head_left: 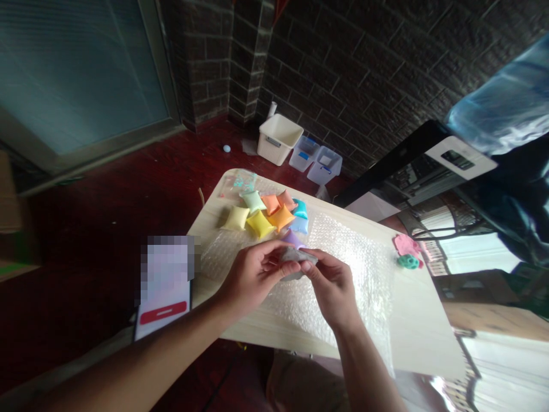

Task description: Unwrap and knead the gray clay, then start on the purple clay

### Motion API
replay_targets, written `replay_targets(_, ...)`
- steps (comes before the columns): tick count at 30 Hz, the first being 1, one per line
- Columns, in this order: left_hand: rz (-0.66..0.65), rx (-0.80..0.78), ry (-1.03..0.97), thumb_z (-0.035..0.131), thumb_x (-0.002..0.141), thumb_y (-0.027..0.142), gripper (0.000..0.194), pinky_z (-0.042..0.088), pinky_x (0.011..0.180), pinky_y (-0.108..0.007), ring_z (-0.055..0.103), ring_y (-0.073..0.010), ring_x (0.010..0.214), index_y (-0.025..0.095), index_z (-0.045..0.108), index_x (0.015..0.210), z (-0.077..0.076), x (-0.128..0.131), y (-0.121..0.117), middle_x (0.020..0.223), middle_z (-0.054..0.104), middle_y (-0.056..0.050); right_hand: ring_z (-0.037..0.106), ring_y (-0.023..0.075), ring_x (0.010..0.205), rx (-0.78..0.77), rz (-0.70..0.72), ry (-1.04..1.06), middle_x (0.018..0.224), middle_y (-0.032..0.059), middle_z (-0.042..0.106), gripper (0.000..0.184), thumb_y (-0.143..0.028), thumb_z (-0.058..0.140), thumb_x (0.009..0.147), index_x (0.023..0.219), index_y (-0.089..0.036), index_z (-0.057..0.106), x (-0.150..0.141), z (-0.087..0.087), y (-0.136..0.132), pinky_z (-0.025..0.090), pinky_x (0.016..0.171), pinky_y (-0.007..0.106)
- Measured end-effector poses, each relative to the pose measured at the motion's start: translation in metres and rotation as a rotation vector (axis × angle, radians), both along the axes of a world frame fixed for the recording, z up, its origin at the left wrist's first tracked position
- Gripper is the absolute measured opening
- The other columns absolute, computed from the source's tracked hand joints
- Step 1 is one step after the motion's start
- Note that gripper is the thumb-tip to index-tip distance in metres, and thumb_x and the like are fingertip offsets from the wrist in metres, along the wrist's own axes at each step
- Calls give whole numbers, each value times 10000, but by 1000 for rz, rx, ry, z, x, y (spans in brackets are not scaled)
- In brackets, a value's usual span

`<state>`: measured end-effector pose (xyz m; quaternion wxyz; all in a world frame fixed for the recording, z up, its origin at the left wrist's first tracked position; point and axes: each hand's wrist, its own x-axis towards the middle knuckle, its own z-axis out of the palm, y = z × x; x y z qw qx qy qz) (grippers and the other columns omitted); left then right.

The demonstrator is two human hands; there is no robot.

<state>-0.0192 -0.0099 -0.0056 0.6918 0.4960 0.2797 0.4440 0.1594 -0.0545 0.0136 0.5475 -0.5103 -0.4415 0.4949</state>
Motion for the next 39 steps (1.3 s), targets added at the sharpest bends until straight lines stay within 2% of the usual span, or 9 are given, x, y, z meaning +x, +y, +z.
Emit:
replay_targets(2,-30,-49,-43,878,847,320,403,634,888,-329,782,-241,998,174,735,1194,-1,2,1,1093,810,-85,722,205,890,-14,-54,44,988,47,813,209,-370,875,871,1047,-263,839,0,-3,1,589,850,371)
replay_targets(6,-45,-81,9,850,866,339,257,610,813,-293,770,-211,883,133,763,992,0,3,3,934,807,-75,717,199,881,-24,-96,36,961,43,805,216,-372,875,867,1035,-245,826,-1,-4,2,591,845,355)
replay_targets(9,-36,-15,126,823,884,353,225,573,689,-272,728,-185,752,137,761,877,1,0,3,812,779,-50,718,211,930,-28,-53,-37,1030,56,804,268,-369,881,859,1087,-245,817,0,-1,1,598,844,350)
replay_targets(12,-86,74,200,803,899,363,230,579,696,-289,735,-200,763,151,758,821,-1,-1,0,803,783,-52,718,213,914,-60,5,-65,1048,53,795,382,-385,903,829,1176,-261,800,0,2,0,608,786,343)
replay_targets(18,-84,95,223,760,940,404,252,610,732,-301,757,-217,826,152,756,955,-8,2,-6,888,792,-75,708,182,758,-120,15,-26,864,34,769,230,-398,894,840,935,-205,811,0,4,-1,608,683,315)
replay_targets(23,-18,116,170,743,960,443,314,623,834,-323,777,-230,925,157,751,1088,-5,3,-3,1021,804,-103,678,146,708,-96,-16,17,842,11,744,205,-400,862,880,950,-217,803,-3,0,0,581,632,268)
replay_targets(28,153,364,353,709,988,300,152,603,797,-295,756,-193,873,172,742,1062,3,-3,-3,1001,798,-75,717,195,904,-23,53,21,1018,34,774,331,-354,908,829,1126,-267,793,-4,4,0,621,820,347)
replay_targets(33,276,707,447,637,1032,201,95,593,880,-308,731,-188,950,200,704,1099,5,-9,-4,1022,767,-63,708,210,984,63,70,-51,1063,35,764,238,-254,895,841,1065,-293,824,1,7,1,609,911,395)
replay_targets(39,307,809,383,715,995,261,225,595,958,-342,738,-220,1048,206,678,1210,8,-10,-4,1093,776,-80,708,243,1062,153,83,-30,1124,39,750,256,-215,879,852,1071,-341,837,6,5,-2,627,899,422)
